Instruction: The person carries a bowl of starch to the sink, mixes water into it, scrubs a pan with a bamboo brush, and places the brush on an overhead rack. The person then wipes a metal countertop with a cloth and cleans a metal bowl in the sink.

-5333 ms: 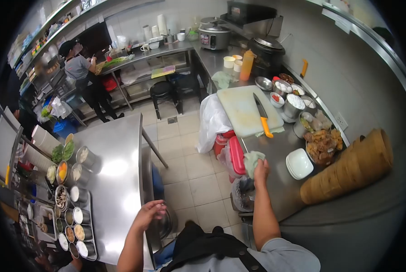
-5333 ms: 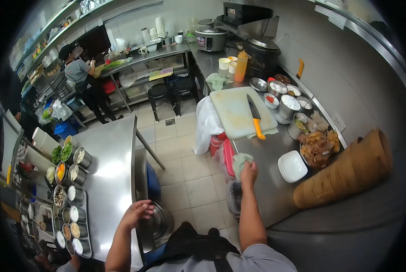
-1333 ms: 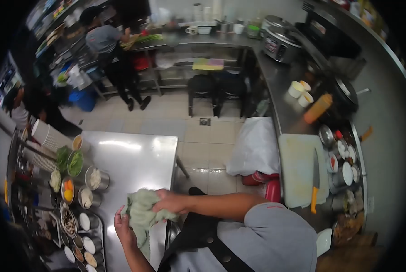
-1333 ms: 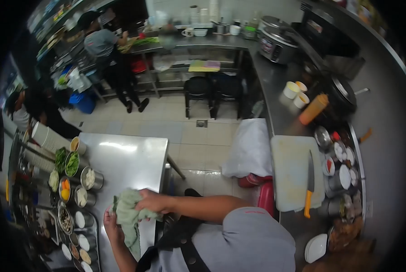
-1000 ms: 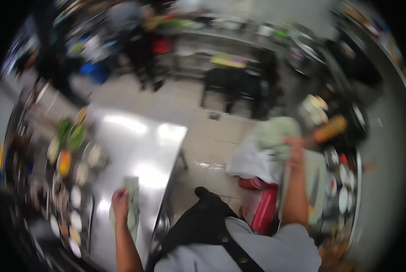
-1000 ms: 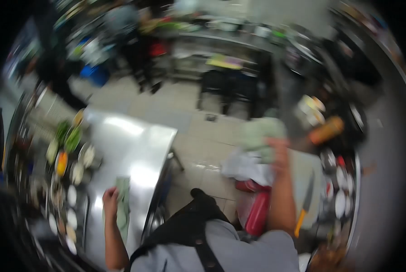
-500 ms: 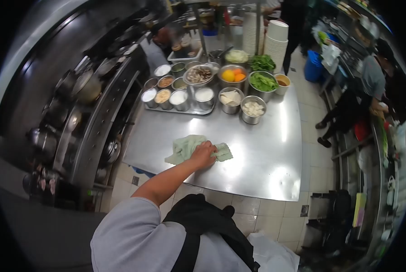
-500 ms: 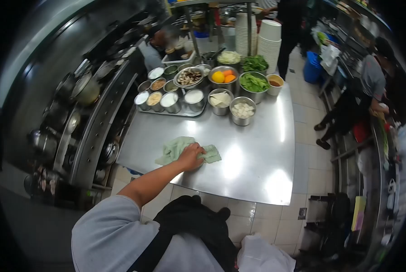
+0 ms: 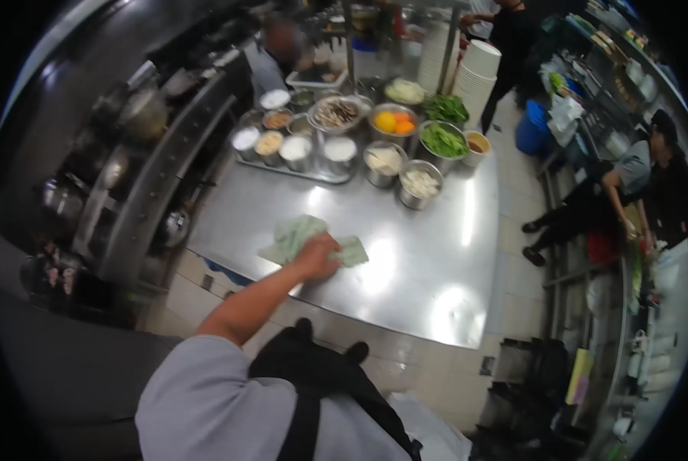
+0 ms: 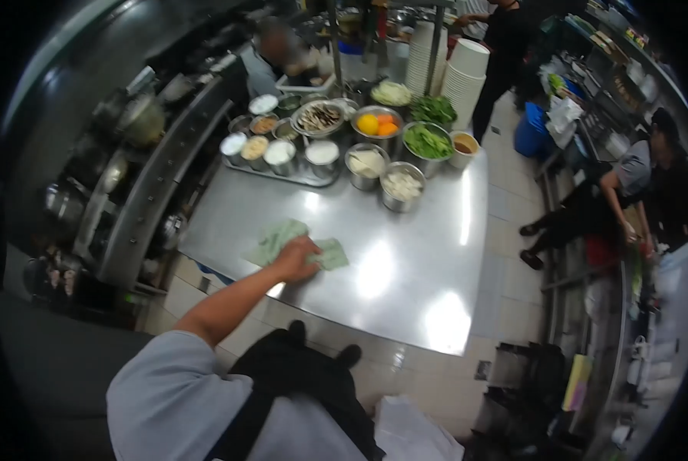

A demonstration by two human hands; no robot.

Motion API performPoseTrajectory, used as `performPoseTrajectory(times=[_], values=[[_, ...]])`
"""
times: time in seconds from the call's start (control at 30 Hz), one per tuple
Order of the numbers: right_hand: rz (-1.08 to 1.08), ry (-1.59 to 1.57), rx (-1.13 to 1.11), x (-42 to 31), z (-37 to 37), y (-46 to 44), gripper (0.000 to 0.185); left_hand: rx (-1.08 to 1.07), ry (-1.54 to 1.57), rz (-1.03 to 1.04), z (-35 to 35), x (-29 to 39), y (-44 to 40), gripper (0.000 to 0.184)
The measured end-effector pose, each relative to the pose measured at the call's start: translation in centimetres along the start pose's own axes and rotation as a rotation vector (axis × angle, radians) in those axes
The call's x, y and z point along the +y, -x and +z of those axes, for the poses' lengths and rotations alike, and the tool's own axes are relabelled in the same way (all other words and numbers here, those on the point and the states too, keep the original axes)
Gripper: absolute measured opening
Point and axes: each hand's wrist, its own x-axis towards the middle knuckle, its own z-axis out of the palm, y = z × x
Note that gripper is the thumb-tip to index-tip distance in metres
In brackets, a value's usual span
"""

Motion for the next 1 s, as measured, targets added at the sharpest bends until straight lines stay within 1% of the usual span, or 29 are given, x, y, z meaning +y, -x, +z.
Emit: performPoseTrajectory(times=[0.03, 0.07, 0.13, 0.17, 0.2, 0.23, 0.27, 0.33, 0.37, 0.4, 0.43, 0.47, 0.5, 0.53, 0.57, 0.6, 0.63, 0.67, 0.73, 0.77, 0.8, 0.87, 0.9, 0.93, 0.97, 1.0], values=[[-0.081, -0.054, -0.004, -1.3, 0.1, -0.4, 0.04, 0.049, 0.042, 0.029, 0.4, 0.4, 0.6, 0.027], [-0.207, -0.101, -0.019, -4.4, 0.5, -0.7, 0.039, 0.124, 0.056, 0.04, -0.4, 0.0, 1.3, 0.029], [-0.625, -0.013, 0.087, -18.3, -0.8, 1.2, 0.035, 0.326, -0.061, 0.142, -2.8, -0.6, 3.7, 0.032], [-0.691, -0.042, 0.076, -22.9, -0.1, 2.9, 0.035, 0.378, -0.102, 0.111, -4.7, -1.1, 5.0, 0.034], [-0.735, -0.138, 0.159, -27.0, 0.5, 4.6, 0.034, 0.484, -0.109, 0.085, -6.6, -1.9, 6.6, 0.036], [-0.769, -0.236, 0.244, -30.1, 1.1, 6.4, 0.034, 0.593, -0.121, 0.019, -8.3, -3.9, 8.8, 0.038], [-0.823, -0.265, 0.245, -33.0, 1.6, 7.5, 0.034, 0.705, -0.131, -0.044, -9.8, -6.1, 10.8, 0.04], [-1.043, -0.496, -0.053, -38.6, 2.3, 10.6, 0.037, 0.956, -0.217, -0.265, -12.8, -11.2, 15.9, 0.043], [-1.119, -0.62, -0.041, -42.0, 0.5, 14.4, 0.025, 1.057, -0.257, -0.385, -13.8, -14.6, 18.9, 0.043], [-1.154, -0.621, -0.054, -44.7, 0.1, 17.0, 0.025, 1.125, -0.253, -0.47, -14.9, -18.5, 22.2, 0.038], [-1.168, -0.693, -0.209, -47.3, -0.1, 19.4, 0.024, 1.142, -0.047, -0.625, -15.2, -22.2, 25.9, 0.03], [-1.177, -0.76, -0.363, -49.9, -0.4, 22.3, 0.023, 1.01, 0.236, -0.986, -14.4, -27.7, 30.3, 0.024], [-1.213, -0.744, -0.403, -52.5, -1.6, 26.1, 0.019, 0.469, -0.348, -0.858, -13.8, -33.4, 36.3, 0.026], [-1.256, -0.752, -0.412, -54.4, -2.0, 29.4, 0.019, 0.495, 0.228, -1.262, -15.5, -34.6, 39.3, 0.026], [-1.338, -0.685, -0.444, -56.4, -2.4, 33.1, 0.018, 0.499, 0.864, -1.583, -17.0, -35.9, 42.6, 0.027], [-1.42, -0.627, -0.48, -58.7, -2.5, 37.3, 0.017, 0.533, 0.767, -1.547, -17.3, -37.8, 46.3, 0.027], [-1.426, -0.62, -0.523, -60.6, -2.5, 41.6, 0.015, 0.558, 0.671, -1.52, -17.2, -40.3, 49.8, 0.028], [-1.477, -0.611, -0.54, -62.6, -2.1, 45.9, 0.015, 0.6, 0.689, -1.549, -17.5, -43.2, 52.7, 0.028], [-1.715, -0.622, -0.663, -65.4, -1.5, 53.5, 0.014, 0.782, 0.608, -1.634, -17.1, -46.5, 58.1, 0.022], [-1.848, -0.606, -0.668, -66.6, -2.7, 58.3, 0.012, 0.938, 0.713, -1.69, -18.7, -46.5, 59.0, 0.018], [-1.946, -0.54, -0.722, -67.8, -2.8, 61.7, 0.012, 0.959, 0.712, -1.712, -19.9, -47.2, 59.9, 0.018], [-2.188, -0.504, -0.584, -69.8, -3.6, 68.3, 0.011, 1.059, 0.848, -1.699, -22.5, -48.6, 61.7, 0.018], [-2.186, -0.522, -0.648, -70.3, -3.9, 71.3, 0.013, 1.072, 0.836, -1.715, -23.8, -49.3, 62.4, 0.018], [-2.144, -0.518, -0.723, -70.8, -4.0, 73.9, 0.014, 1.157, 0.665, -1.648, -24.7, -49.9, 62.8, 0.022], [-2.155, -0.442, -0.798, -71.4, -3.7, 76.5, 0.015, 1.228, 0.497, -1.574, -25.6, -50.5, 63.4, 0.027], [-2.166, -0.356, -0.866, -71.8, -4.0, 79.1, 0.016, 1.233, 0.498, -1.589, -26.4, -51.3, 63.9, 0.027]])
